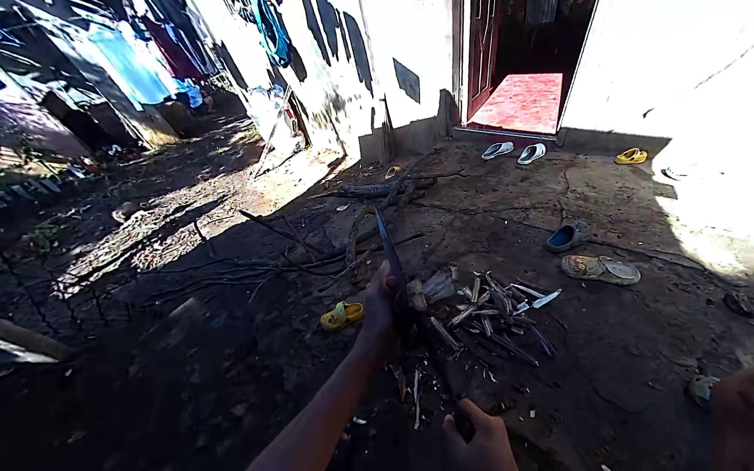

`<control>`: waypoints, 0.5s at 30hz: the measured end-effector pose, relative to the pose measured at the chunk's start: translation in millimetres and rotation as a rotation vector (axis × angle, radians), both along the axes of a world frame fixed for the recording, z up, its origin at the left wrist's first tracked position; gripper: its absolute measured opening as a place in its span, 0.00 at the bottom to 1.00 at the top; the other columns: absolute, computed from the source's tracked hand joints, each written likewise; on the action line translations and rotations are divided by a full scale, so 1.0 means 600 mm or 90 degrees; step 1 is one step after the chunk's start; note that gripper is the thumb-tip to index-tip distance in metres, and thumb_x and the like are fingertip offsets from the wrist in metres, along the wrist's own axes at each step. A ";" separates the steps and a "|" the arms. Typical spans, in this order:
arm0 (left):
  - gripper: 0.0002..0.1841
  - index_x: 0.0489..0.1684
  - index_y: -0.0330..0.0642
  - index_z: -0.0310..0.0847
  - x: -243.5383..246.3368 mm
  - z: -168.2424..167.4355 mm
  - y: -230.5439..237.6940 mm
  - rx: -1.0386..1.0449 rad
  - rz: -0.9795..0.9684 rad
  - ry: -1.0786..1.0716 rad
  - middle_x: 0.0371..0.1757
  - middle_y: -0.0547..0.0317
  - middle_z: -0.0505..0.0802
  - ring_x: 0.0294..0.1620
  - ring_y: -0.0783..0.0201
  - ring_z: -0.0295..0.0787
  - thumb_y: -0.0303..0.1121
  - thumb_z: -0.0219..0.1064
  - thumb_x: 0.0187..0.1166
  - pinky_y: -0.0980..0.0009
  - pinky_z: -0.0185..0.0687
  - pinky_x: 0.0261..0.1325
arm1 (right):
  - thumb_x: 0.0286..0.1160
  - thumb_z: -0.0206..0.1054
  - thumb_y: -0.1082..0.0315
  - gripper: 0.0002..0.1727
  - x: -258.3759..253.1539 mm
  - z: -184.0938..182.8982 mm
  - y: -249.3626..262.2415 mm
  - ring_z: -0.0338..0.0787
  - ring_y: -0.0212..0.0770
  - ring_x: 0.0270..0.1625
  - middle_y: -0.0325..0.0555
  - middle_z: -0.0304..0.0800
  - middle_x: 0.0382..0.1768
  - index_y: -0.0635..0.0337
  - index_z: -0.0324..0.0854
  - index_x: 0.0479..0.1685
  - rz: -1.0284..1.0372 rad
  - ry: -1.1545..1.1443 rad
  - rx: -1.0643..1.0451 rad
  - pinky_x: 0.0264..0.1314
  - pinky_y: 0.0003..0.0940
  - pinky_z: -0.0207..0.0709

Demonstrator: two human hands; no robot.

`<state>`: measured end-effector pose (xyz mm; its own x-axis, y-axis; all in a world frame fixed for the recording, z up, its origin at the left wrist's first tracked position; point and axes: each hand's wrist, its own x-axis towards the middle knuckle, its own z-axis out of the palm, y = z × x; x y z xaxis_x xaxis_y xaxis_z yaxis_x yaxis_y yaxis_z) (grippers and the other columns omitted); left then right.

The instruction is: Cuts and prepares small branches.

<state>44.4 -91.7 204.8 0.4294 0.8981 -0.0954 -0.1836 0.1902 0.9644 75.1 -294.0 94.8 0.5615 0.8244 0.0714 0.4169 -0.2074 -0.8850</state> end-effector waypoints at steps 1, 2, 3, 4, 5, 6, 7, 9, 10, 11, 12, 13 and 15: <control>0.31 0.19 0.48 0.69 -0.004 0.003 0.006 0.050 0.000 0.011 0.12 0.61 0.78 0.12 0.64 0.77 0.51 0.34 0.96 0.67 0.79 0.19 | 0.71 0.67 0.63 0.11 -0.002 0.008 0.000 0.75 0.32 0.15 0.39 0.74 0.12 0.62 0.84 0.28 0.014 0.026 -0.007 0.20 0.31 0.67; 0.30 0.17 0.50 0.68 -0.011 0.006 0.016 0.120 -0.013 0.031 0.13 0.65 0.77 0.14 0.68 0.76 0.47 0.34 0.96 0.71 0.78 0.22 | 0.72 0.66 0.63 0.12 -0.003 0.018 -0.002 0.75 0.32 0.16 0.39 0.74 0.12 0.62 0.84 0.28 0.036 0.067 -0.024 0.21 0.32 0.68; 0.29 0.13 0.52 0.66 -0.016 0.008 0.029 0.191 -0.018 0.048 0.11 0.68 0.76 0.13 0.71 0.73 0.43 0.34 0.94 0.74 0.75 0.22 | 0.74 0.65 0.63 0.12 -0.003 0.029 -0.004 0.77 0.33 0.17 0.40 0.76 0.14 0.62 0.84 0.30 0.064 0.117 -0.046 0.22 0.33 0.71; 0.30 0.09 0.54 0.64 -0.019 0.010 0.038 0.226 -0.014 0.050 0.09 0.69 0.74 0.11 0.73 0.70 0.42 0.35 0.94 0.75 0.73 0.21 | 0.76 0.65 0.62 0.12 -0.004 0.039 -0.005 0.80 0.34 0.18 0.40 0.78 0.15 0.62 0.84 0.31 0.086 0.155 -0.065 0.23 0.35 0.75; 0.31 0.08 0.54 0.62 -0.020 0.010 0.044 0.222 -0.011 0.040 0.09 0.68 0.73 0.11 0.72 0.69 0.44 0.35 0.94 0.74 0.72 0.20 | 0.76 0.64 0.61 0.12 -0.007 0.047 -0.006 0.80 0.34 0.18 0.40 0.78 0.15 0.61 0.83 0.32 0.092 0.175 -0.076 0.24 0.36 0.75; 0.31 0.09 0.53 0.61 -0.018 0.010 0.042 0.198 -0.001 0.028 0.09 0.67 0.72 0.11 0.70 0.69 0.46 0.35 0.96 0.73 0.73 0.21 | 0.76 0.64 0.61 0.12 -0.009 0.052 -0.007 0.80 0.34 0.18 0.39 0.77 0.15 0.60 0.83 0.32 0.089 0.178 -0.081 0.23 0.35 0.74; 0.31 0.11 0.53 0.61 -0.016 0.009 0.038 0.178 0.009 0.021 0.09 0.67 0.72 0.11 0.70 0.69 0.48 0.34 0.96 0.73 0.73 0.21 | 0.76 0.64 0.61 0.12 -0.009 0.053 -0.008 0.79 0.34 0.17 0.39 0.77 0.15 0.60 0.83 0.32 0.080 0.166 -0.083 0.22 0.35 0.73; 0.31 0.10 0.54 0.60 -0.012 0.007 0.035 0.171 0.007 0.002 0.09 0.68 0.70 0.11 0.70 0.67 0.49 0.34 0.95 0.72 0.72 0.22 | 0.75 0.65 0.61 0.12 -0.007 0.047 -0.009 0.78 0.34 0.17 0.40 0.77 0.14 0.60 0.84 0.31 0.064 0.125 -0.078 0.22 0.35 0.70; 0.31 0.10 0.54 0.60 -0.009 0.006 0.035 0.175 -0.001 -0.004 0.09 0.68 0.70 0.11 0.70 0.67 0.50 0.35 0.95 0.73 0.71 0.22 | 0.74 0.65 0.61 0.12 -0.004 0.044 -0.008 0.78 0.35 0.18 0.40 0.76 0.14 0.60 0.84 0.31 0.062 0.108 -0.078 0.22 0.35 0.70; 0.31 0.10 0.54 0.60 -0.007 0.005 0.035 0.175 -0.008 -0.006 0.09 0.68 0.70 0.12 0.70 0.67 0.50 0.35 0.95 0.72 0.71 0.22 | 0.75 0.65 0.61 0.12 -0.001 0.042 -0.007 0.78 0.35 0.18 0.40 0.77 0.14 0.60 0.84 0.32 0.063 0.096 -0.083 0.23 0.36 0.70; 0.31 0.10 0.54 0.60 -0.005 0.003 0.036 0.172 -0.008 -0.005 0.09 0.67 0.71 0.12 0.69 0.68 0.51 0.36 0.95 0.73 0.72 0.22 | 0.75 0.64 0.61 0.12 0.002 0.042 -0.006 0.79 0.35 0.18 0.40 0.77 0.15 0.60 0.84 0.32 0.065 0.089 -0.091 0.23 0.36 0.70; 0.32 0.10 0.54 0.61 -0.002 0.000 0.037 0.170 -0.005 -0.006 0.09 0.67 0.71 0.11 0.69 0.69 0.52 0.36 0.95 0.73 0.72 0.21 | 0.75 0.64 0.60 0.12 0.005 0.041 -0.004 0.79 0.35 0.19 0.40 0.77 0.15 0.60 0.84 0.32 0.065 0.085 -0.098 0.23 0.36 0.70; 0.32 0.10 0.54 0.62 0.003 -0.006 0.041 0.180 -0.009 -0.010 0.10 0.67 0.72 0.11 0.70 0.71 0.53 0.37 0.94 0.73 0.73 0.21 | 0.75 0.63 0.59 0.12 0.011 0.036 0.001 0.78 0.33 0.18 0.38 0.75 0.14 0.57 0.82 0.30 0.061 0.075 -0.102 0.23 0.34 0.69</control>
<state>46.4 -67.3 201.3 0.4410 0.8822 0.1652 -0.1984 -0.0837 0.9765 81.8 -293.6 116.2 0.4763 0.8703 -0.1256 0.3380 -0.3130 -0.8876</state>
